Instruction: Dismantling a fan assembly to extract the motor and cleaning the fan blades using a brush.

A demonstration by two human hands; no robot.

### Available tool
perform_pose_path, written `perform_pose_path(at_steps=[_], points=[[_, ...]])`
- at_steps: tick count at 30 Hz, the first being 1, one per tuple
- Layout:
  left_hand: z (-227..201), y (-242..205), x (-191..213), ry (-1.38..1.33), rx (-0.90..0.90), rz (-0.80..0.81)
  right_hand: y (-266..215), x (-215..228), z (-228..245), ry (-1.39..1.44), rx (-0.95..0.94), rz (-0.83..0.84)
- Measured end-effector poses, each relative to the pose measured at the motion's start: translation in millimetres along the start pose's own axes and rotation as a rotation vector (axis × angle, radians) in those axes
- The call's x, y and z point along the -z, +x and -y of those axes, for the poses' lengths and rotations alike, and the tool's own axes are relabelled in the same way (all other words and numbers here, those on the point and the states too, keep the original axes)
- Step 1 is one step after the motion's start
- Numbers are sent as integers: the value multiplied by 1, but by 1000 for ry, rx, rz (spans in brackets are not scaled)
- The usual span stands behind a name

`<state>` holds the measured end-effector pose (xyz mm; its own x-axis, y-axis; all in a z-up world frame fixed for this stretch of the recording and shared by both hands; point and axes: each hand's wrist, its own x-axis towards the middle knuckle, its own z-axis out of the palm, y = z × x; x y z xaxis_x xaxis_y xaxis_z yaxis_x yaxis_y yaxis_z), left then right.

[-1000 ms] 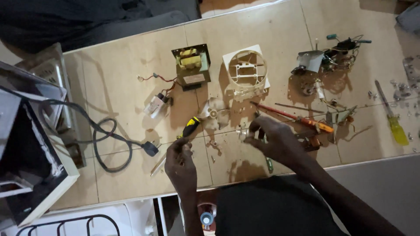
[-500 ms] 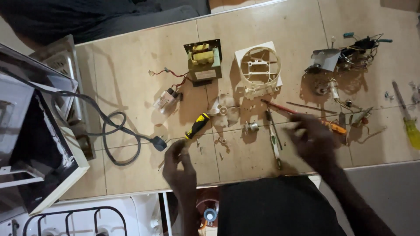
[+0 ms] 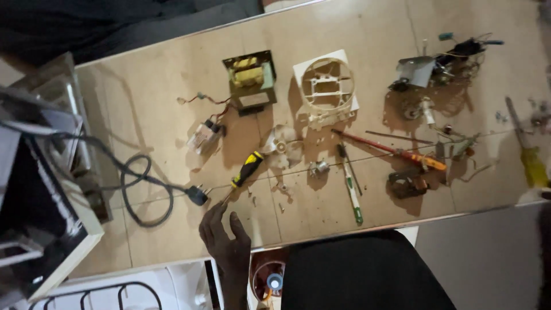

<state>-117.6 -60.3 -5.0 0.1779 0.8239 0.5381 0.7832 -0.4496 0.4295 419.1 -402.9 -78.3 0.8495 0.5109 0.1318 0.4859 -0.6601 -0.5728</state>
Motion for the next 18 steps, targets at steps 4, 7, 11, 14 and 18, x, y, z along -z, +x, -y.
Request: perform_pose_path(at_steps=[4, 7, 11, 14, 18], points=[[39, -19, -38, -109, -137, 58, -4, -25, 29, -109, -184, -150], [2, -16, -43, -50, -192, -40, 11, -35, 51, -282, -72, -185], [-18, -7, -51, 11, -231, -21, 17, -44, 89, -234, 51, -252], [-19, -8, -60, 76, -222, -16, 23, -39, 107, -171, 66, -252], [-42, 4, -50, 190, -184, 85, 24, -44, 89, -224, 30, -198]])
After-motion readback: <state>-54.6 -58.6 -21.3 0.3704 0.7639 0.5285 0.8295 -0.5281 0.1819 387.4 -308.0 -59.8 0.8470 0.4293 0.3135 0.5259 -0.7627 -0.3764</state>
